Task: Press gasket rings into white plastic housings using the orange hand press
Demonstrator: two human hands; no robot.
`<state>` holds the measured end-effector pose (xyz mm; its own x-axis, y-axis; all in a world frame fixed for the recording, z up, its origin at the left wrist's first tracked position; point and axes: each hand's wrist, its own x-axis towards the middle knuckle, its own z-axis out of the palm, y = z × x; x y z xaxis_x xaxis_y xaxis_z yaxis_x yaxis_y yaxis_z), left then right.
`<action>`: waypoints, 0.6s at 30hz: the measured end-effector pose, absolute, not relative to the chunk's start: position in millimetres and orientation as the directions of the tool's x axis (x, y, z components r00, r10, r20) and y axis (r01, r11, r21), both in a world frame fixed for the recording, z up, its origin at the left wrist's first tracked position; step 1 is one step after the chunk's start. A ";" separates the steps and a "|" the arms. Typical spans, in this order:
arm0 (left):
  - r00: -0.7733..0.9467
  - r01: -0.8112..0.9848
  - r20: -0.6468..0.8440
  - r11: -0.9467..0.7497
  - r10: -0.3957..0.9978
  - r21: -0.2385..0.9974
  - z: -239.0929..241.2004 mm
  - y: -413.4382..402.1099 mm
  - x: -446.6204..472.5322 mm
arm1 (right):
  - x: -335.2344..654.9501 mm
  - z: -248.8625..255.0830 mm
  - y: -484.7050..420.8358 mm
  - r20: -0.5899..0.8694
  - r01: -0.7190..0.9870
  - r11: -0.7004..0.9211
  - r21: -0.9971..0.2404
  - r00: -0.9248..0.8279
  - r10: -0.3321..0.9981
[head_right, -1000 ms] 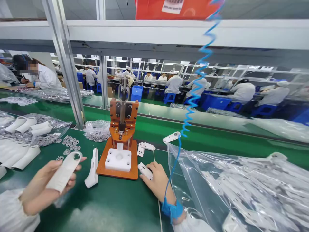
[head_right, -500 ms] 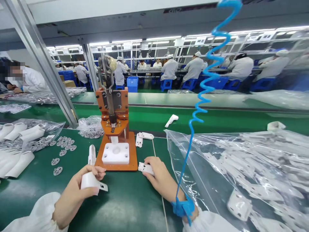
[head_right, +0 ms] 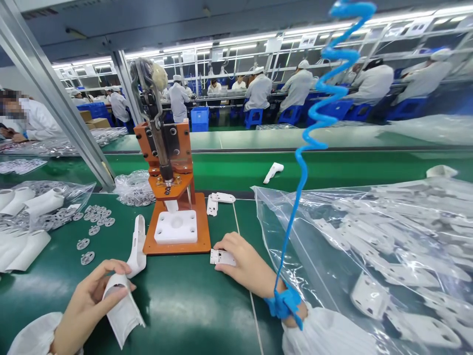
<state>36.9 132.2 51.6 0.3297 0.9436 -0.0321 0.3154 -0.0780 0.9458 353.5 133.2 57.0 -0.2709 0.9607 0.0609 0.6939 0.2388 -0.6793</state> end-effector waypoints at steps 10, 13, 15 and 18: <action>0.739 0.455 -0.021 -0.476 0.674 0.753 63.8 132.2 41.7 | 332.9 77.9 124.6 -0.156 0.308 -0.058 -0.950 -0.302 0.940; 0.643 0.503 0.041 -0.462 0.765 0.731 60.9 130.1 52.1 | 312.4 73.2 120.9 -0.255 0.077 -0.243 -0.967 -0.306 0.917; 0.570 0.541 0.039 -0.411 0.821 0.734 60.3 130.0 62.4 | 303.4 70.9 119.0 -0.296 -0.034 -0.321 -0.946 -0.307 0.905; 0.563 0.561 -0.058 -0.330 0.824 0.760 63.8 133.9 77.0 | 301.0 71.3 118.0 -0.331 -0.122 -0.393 -0.912 -0.349 0.877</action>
<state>77.0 133.9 63.8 0.5633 0.8242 -0.0579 0.5607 -0.3298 0.7595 301.0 118.0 71.3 -0.3488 0.8768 -0.3310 -0.1216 -0.3926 -0.9116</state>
